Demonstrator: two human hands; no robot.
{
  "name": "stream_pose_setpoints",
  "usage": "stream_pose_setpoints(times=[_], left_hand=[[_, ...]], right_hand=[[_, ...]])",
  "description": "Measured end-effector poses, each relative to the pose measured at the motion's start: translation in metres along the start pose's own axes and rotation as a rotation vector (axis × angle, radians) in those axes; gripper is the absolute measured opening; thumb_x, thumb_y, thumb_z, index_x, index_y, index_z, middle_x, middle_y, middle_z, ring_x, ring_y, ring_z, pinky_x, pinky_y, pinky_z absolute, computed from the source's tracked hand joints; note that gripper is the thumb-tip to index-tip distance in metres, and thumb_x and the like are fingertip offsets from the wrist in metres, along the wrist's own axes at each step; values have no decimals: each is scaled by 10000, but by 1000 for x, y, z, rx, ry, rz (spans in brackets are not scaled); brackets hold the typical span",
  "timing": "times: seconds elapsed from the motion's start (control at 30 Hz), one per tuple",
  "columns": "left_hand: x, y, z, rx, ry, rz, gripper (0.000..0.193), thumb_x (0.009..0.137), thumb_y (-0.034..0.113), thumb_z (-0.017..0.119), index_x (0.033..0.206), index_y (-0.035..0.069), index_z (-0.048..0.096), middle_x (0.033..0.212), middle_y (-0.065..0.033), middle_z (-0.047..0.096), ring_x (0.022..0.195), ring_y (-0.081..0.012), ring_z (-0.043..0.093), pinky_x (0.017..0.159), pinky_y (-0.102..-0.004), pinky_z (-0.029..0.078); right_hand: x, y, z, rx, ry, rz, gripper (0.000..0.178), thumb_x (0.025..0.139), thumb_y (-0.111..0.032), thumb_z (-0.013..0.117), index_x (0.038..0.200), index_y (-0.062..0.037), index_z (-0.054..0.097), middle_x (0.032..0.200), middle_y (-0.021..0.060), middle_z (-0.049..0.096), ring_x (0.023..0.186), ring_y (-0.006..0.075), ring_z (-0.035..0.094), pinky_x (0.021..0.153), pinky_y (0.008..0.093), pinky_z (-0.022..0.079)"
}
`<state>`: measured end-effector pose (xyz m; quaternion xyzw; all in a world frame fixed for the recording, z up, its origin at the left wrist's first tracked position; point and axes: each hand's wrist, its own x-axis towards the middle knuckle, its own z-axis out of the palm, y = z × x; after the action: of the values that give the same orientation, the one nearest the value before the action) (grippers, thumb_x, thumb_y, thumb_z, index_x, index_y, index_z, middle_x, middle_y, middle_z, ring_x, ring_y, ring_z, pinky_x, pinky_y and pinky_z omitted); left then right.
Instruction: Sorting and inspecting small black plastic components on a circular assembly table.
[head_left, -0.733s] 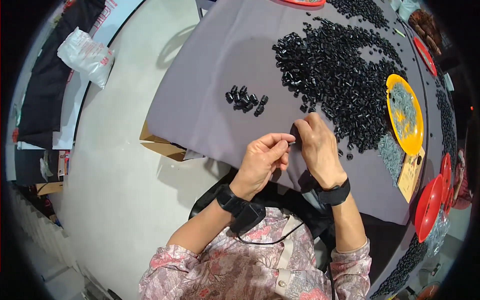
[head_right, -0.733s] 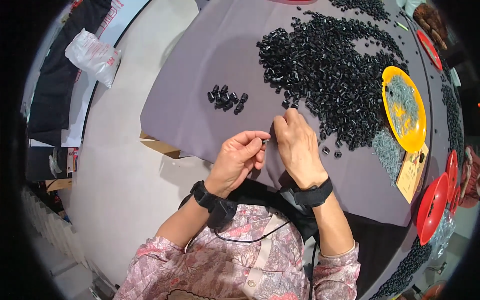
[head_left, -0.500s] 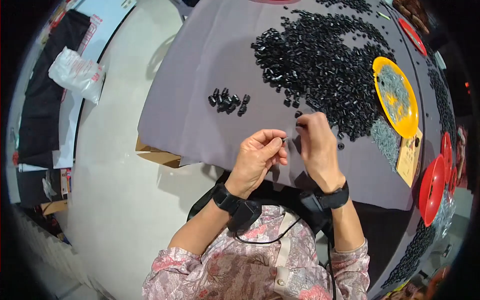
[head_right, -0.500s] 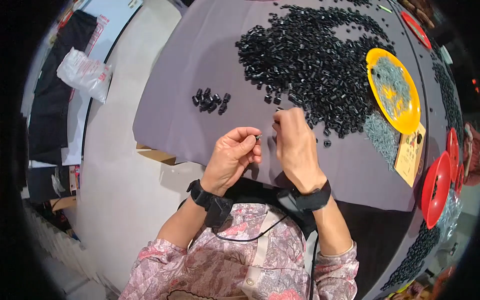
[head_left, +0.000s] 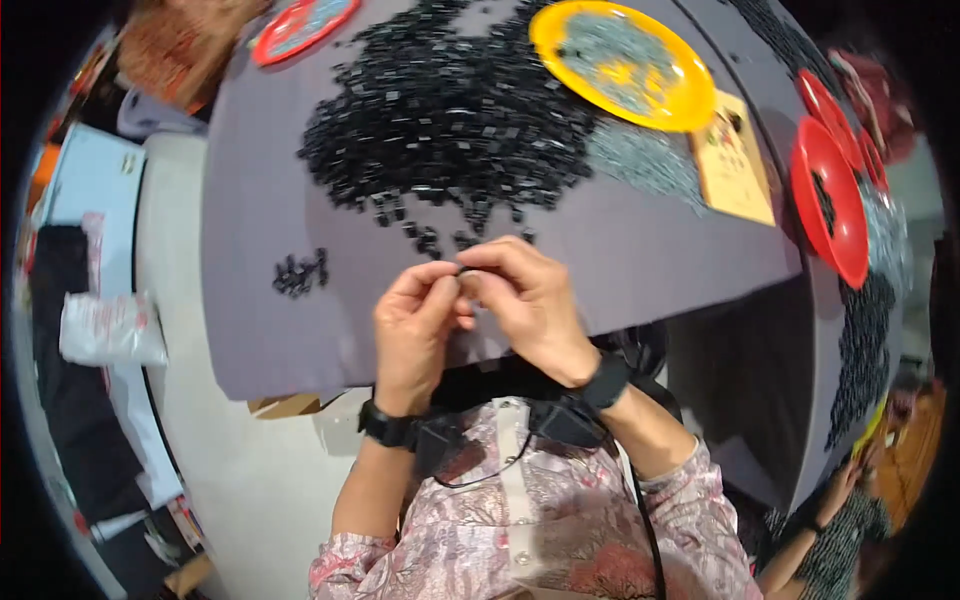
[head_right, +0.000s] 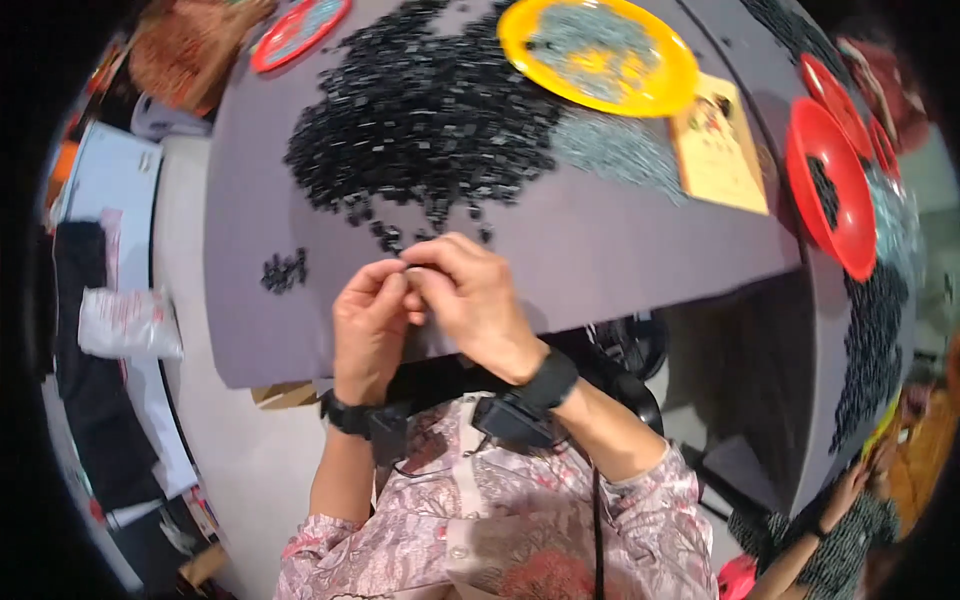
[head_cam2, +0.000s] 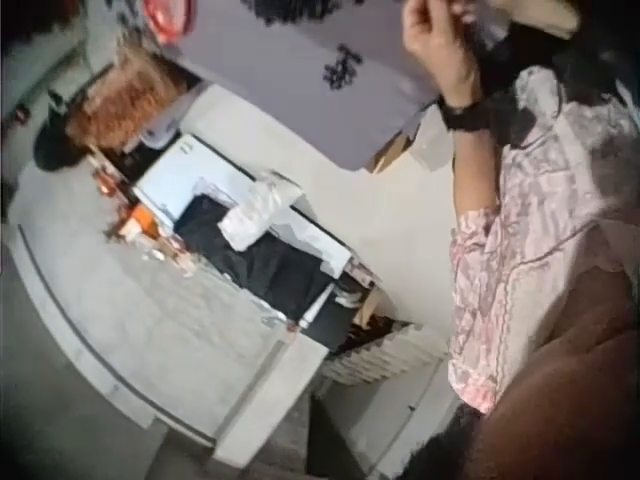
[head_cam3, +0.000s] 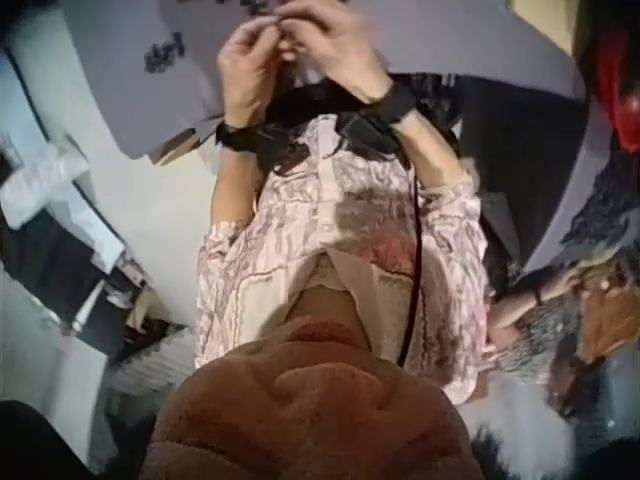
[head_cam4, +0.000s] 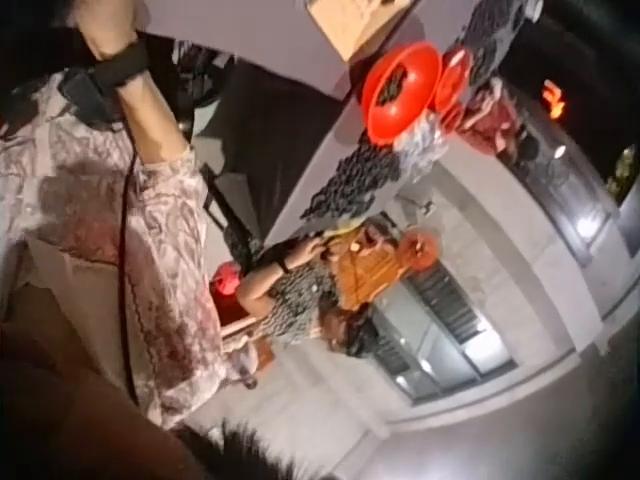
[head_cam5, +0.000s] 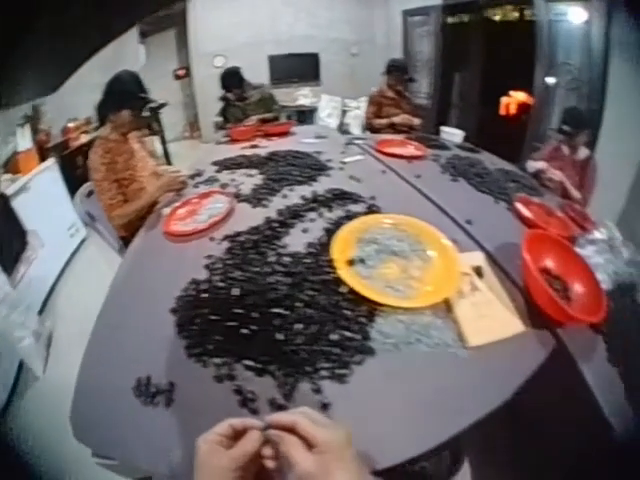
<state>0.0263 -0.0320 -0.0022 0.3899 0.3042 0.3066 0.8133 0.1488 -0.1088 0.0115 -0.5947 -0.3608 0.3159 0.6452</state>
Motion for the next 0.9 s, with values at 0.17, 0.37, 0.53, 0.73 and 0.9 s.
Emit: stream_pose_setpoints(times=[0.17,0.37,0.53,0.73,0.9], left_hand=[[0,-6,4,120,-24,32,127,959,30,581,1073,-10,620,830,-59,650,683,-101,610,624,-228,526],[0,-13,8,258,-44,58,128,949,25,595,1068,-19,615,855,-57,652,703,-100,620,622,-224,531],[2,-14,4,252,-52,19,109,942,18,603,1048,1,613,889,-57,651,715,-109,634,621,-233,544],[1,-15,3,290,-76,51,103,942,32,612,1043,10,607,903,-61,646,702,-111,624,614,-244,539],[2,-15,-5,306,-86,45,98,944,29,609,1039,6,605,901,-67,648,693,-123,620,612,-249,537]], right_hand=[[-4,13,-10,-149,60,-144,117,842,-13,632,943,4,689,814,88,639,698,186,648,611,288,515],[-13,21,-24,-82,57,-135,107,834,3,638,925,7,692,818,92,644,677,178,655,587,287,517],[-11,31,-29,-56,49,-171,76,814,4,653,884,17,678,813,110,642,668,202,662,582,299,523],[-13,36,-26,-51,67,-212,72,812,5,647,879,14,672,814,121,637,672,230,658,590,319,529],[-15,37,-24,-25,76,-238,55,824,12,622,866,24,656,796,119,619,675,244,651,592,331,528]])
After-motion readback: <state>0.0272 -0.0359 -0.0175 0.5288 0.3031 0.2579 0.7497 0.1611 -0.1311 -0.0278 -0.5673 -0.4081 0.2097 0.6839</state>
